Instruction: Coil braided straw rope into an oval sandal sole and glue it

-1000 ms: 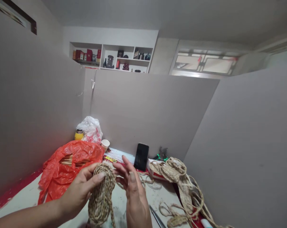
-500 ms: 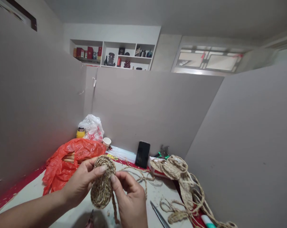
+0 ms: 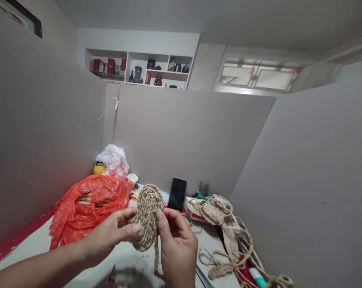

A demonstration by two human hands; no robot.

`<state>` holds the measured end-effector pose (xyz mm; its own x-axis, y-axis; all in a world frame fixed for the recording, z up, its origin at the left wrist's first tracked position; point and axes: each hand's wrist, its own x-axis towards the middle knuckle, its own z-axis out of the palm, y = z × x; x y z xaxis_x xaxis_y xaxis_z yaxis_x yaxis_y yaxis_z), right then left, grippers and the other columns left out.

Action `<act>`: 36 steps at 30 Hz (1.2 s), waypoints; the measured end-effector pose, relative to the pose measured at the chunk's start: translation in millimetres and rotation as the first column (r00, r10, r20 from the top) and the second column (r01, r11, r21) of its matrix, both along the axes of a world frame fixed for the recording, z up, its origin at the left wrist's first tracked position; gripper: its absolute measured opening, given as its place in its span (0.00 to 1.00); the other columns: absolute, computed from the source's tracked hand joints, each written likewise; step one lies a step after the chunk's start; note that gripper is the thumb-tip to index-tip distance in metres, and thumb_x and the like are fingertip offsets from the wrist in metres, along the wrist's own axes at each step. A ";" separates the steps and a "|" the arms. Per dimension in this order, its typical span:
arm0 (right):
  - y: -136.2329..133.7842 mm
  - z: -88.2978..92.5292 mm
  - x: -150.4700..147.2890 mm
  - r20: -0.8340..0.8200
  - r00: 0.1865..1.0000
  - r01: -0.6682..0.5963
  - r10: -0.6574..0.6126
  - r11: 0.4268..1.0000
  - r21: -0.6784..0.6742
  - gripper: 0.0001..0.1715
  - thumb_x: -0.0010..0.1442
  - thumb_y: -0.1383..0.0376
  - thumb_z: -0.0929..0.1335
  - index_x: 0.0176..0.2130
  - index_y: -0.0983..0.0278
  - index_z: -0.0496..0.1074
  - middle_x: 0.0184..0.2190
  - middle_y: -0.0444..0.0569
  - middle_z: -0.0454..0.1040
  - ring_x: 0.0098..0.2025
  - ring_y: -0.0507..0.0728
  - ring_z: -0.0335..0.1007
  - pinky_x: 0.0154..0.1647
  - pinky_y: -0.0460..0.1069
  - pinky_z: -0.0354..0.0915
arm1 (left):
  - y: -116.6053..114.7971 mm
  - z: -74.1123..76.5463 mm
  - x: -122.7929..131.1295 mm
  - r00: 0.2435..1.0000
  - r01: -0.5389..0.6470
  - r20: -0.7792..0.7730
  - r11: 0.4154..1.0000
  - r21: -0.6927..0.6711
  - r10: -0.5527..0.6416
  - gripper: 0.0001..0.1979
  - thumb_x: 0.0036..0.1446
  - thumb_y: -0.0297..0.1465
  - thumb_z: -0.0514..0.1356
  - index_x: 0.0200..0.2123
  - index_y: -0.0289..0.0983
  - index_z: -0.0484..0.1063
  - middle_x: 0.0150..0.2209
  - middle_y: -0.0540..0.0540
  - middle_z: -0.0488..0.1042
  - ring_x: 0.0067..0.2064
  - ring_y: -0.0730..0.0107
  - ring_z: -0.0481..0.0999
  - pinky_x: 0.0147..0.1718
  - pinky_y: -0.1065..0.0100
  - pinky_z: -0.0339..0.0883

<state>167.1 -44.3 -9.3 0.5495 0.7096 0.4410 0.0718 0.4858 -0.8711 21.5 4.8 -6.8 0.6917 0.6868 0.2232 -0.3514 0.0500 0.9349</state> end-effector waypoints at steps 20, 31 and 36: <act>2.8 -0.8 24.5 0.557 0.818 -0.138 0.141 0.989 -0.049 0.16 0.62 0.56 0.65 0.31 0.64 0.74 0.24 0.45 0.74 0.25 0.54 0.69 0.27 0.45 0.66 | 4.5 -5.6 -0.3 0.998 -0.019 0.053 0.980 -0.200 0.030 0.12 0.44 0.32 0.68 0.31 0.30 0.78 0.25 0.47 0.72 0.26 0.77 0.65 0.28 0.73 0.55; 7.2 -25.3 35.9 0.857 0.461 -0.148 -0.231 0.932 0.331 0.13 0.63 0.75 0.62 0.46 0.63 0.66 0.35 0.50 0.75 0.37 0.55 0.73 0.38 0.46 0.67 | 4.6 -9.2 1.8 0.984 0.146 0.151 0.917 -0.372 -0.095 0.14 0.45 0.25 0.66 0.38 0.30 0.76 0.32 0.42 0.77 0.31 0.72 0.74 0.35 0.69 0.65; 0.7 -22.0 35.5 0.754 0.630 0.034 -0.189 0.976 0.217 0.08 0.66 0.68 0.61 0.39 0.62 0.68 0.26 0.43 0.72 0.25 0.50 0.69 0.27 0.43 0.64 | 9.1 -7.0 -0.1 0.982 -0.056 0.162 0.968 -0.246 0.098 0.13 0.46 0.27 0.68 0.37 0.32 0.75 0.33 0.43 0.77 0.33 0.70 0.74 0.36 0.68 0.65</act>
